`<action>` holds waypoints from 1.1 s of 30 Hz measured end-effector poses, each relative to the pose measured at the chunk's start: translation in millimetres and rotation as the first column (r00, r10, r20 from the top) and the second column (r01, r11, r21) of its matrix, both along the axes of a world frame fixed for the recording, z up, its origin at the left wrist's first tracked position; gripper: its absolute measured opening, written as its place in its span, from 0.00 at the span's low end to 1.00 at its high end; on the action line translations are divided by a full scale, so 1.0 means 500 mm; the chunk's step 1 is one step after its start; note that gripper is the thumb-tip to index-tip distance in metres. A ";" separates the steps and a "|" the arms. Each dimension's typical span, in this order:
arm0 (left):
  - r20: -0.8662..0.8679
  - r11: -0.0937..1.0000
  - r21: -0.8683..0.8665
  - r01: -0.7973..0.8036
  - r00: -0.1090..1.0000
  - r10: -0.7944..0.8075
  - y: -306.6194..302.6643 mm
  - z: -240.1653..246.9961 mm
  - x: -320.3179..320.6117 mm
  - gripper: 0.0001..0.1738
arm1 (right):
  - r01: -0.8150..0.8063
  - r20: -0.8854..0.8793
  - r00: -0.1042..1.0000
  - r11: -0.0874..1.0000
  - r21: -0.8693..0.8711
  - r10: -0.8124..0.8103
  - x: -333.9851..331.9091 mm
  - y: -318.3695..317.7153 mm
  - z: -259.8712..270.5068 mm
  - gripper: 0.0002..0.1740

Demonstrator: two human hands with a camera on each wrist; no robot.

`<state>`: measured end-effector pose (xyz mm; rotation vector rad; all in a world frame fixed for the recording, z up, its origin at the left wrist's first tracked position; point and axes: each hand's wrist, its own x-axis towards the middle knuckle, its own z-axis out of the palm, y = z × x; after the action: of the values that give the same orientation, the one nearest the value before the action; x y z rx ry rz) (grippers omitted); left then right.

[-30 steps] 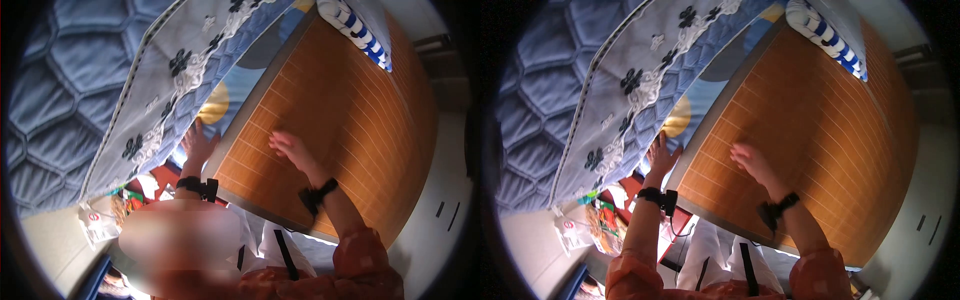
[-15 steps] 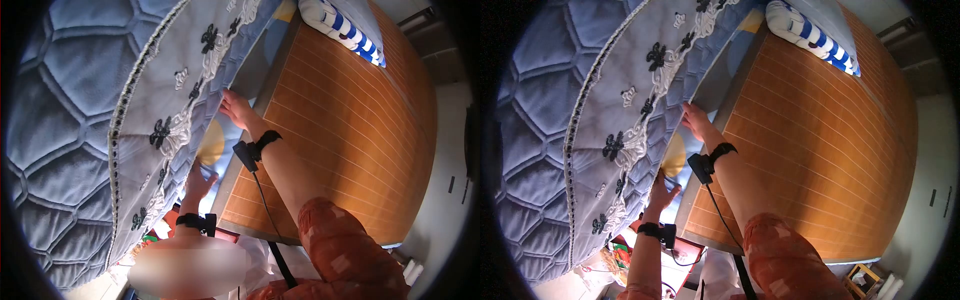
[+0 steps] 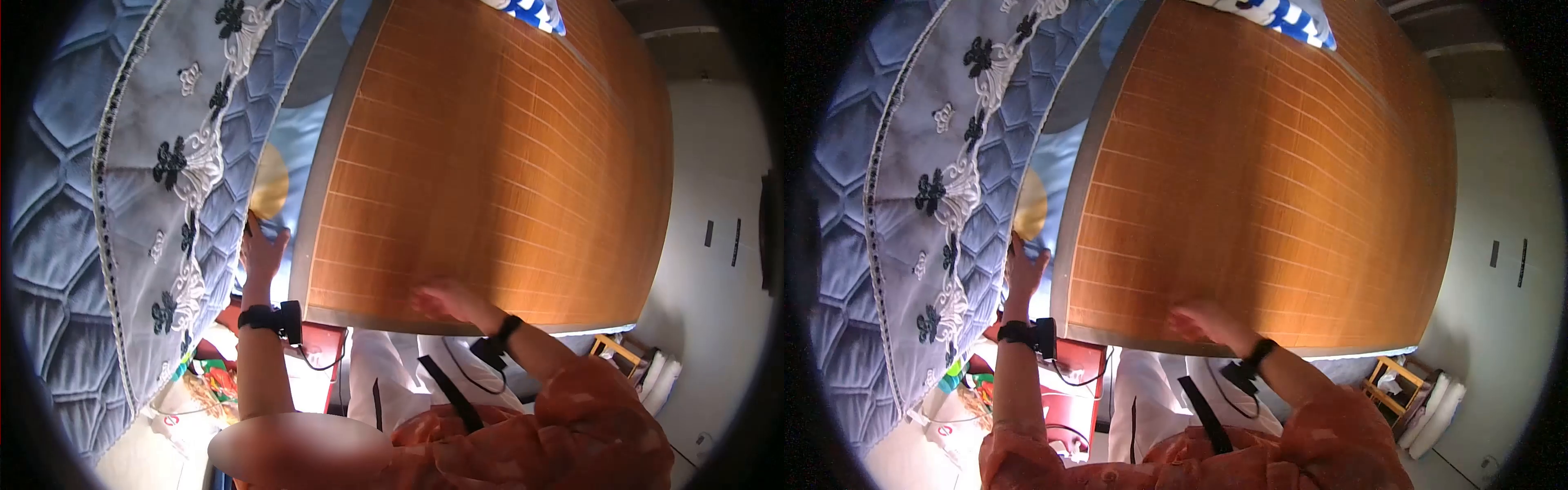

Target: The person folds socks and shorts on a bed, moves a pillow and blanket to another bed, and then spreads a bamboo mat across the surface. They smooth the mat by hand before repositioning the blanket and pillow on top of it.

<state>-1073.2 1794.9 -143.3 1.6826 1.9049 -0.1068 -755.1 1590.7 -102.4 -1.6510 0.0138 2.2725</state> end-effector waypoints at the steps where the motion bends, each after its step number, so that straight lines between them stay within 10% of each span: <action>1: -0.012 1.000 -0.006 0.004 1.000 -0.004 -0.013 0.005 0.005 0.53 | 0.055 0.003 0.998 0.996 -0.077 -0.055 0.041 -0.085 -0.001 0.19; 8: -0.106 0.918 0.373 0.132 0.989 -0.099 -0.181 0.007 -0.042 0.37 | 0.442 0.365 0.885 0.769 -0.461 -0.289 0.146 -0.405 0.003 0.25; 13: 0.266 0.901 0.005 -0.435 0.869 0.418 -0.297 0.058 -0.022 0.28 | 0.838 0.195 0.545 0.532 -0.118 -0.815 0.137 -0.480 -0.052 0.21; 17: 0.229 0.895 0.035 -0.444 0.876 0.425 -0.322 0.024 -0.026 0.22 | 0.880 0.223 0.470 0.435 -0.191 -0.854 0.136 -0.487 -0.045 0.17; 22: 0.426 0.654 -0.602 -0.458 0.509 0.748 -0.268 0.065 -0.048 0.15 | 0.894 0.165 0.446 0.431 -0.118 -0.880 0.133 -0.489 -0.037 0.17; 33: 0.659 0.727 -0.470 -0.501 0.349 0.666 -0.233 0.149 -0.065 0.08 | 0.912 0.146 0.383 0.347 -0.220 -0.912 0.122 -0.470 0.017 0.14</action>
<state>-1105.9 1678.5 -68.9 0.5730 1.5458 0.6563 -694.0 1355.6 -93.9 -1.1940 1.0453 1.3603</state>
